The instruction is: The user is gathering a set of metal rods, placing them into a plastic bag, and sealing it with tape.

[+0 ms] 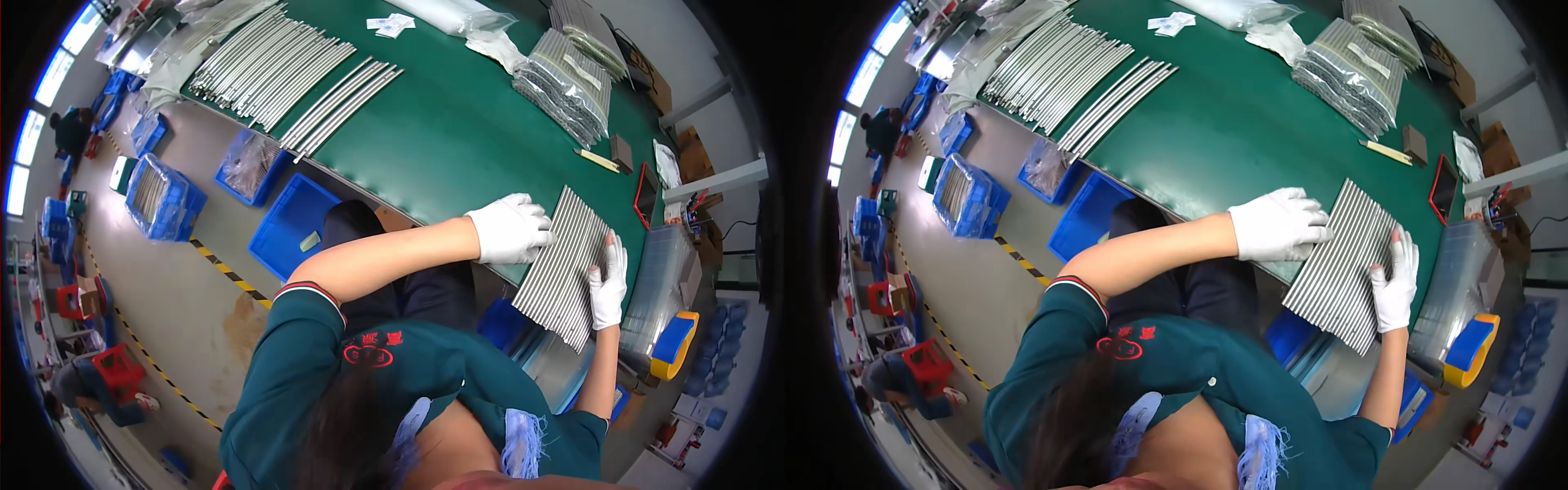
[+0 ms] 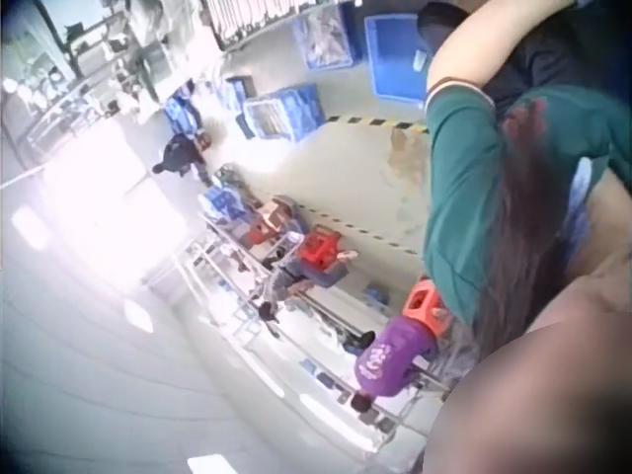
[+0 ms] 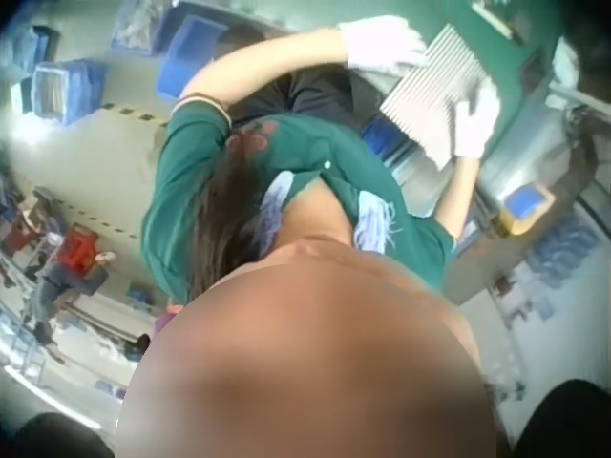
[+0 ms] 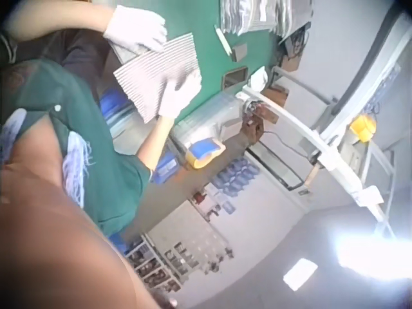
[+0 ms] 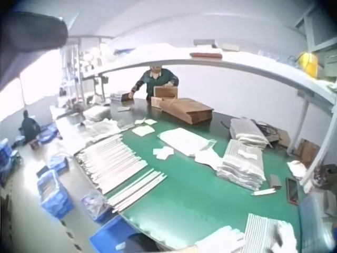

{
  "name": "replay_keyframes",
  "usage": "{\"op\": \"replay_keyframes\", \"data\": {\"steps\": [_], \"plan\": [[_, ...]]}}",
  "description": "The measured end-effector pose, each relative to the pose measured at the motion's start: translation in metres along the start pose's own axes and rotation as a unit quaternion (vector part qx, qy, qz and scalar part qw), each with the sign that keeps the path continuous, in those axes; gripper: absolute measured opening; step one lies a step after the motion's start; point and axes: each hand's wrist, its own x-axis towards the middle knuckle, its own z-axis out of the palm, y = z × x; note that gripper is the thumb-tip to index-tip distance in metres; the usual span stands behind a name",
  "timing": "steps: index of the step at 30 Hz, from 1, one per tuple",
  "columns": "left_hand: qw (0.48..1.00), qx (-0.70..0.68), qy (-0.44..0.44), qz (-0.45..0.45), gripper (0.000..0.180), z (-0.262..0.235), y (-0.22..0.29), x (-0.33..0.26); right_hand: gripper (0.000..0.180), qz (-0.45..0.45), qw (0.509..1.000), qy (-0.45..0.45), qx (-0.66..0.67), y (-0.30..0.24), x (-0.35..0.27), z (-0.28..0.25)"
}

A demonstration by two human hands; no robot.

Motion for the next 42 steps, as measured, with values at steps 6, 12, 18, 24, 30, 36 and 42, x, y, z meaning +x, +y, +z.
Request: {"op": "replay_keyframes", "data": {"steps": [6, 12, 18, 24, 30, 36, 42], "plan": [[0.941, 0.282, 0.016, -0.186, 0.033, -0.105, -0.095, -0.057, 0.070, -0.033, 0.996, -0.048, -0.068, -0.004, 0.000, -0.006], [0.738, 0.406, 0.029, -0.537, 0.057, -0.201, -0.191, -0.202, 0.076, -0.106, 0.992, -0.044, -0.043, -0.045, 0.040, -0.007], [0.720, 0.342, 0.021, -0.604, 0.082, -0.200, -0.164, -0.159, 0.070, -0.279, 0.952, -0.121, 0.019, -0.135, 0.119, 0.031], [0.786, 0.351, 0.054, -0.505, 0.071, -0.136, -0.113, -0.125, 0.068, -0.334, 0.933, -0.131, -0.011, -0.179, 0.168, 0.097], [0.847, 0.319, -0.032, -0.424, 0.071, -0.140, -0.085, -0.120, 0.069, -0.328, 0.935, -0.130, 0.011, -0.183, 0.167, 0.094], [0.733, 0.322, -0.005, -0.599, 0.087, -0.191, -0.156, -0.192, 0.070, -0.349, 0.928, -0.127, 0.017, -0.187, 0.168, 0.094], [0.798, 0.218, -0.128, -0.547, 0.081, -0.185, -0.131, -0.169, 0.069, -0.353, 0.927, -0.123, 0.014, -0.183, 0.168, 0.097]]}}
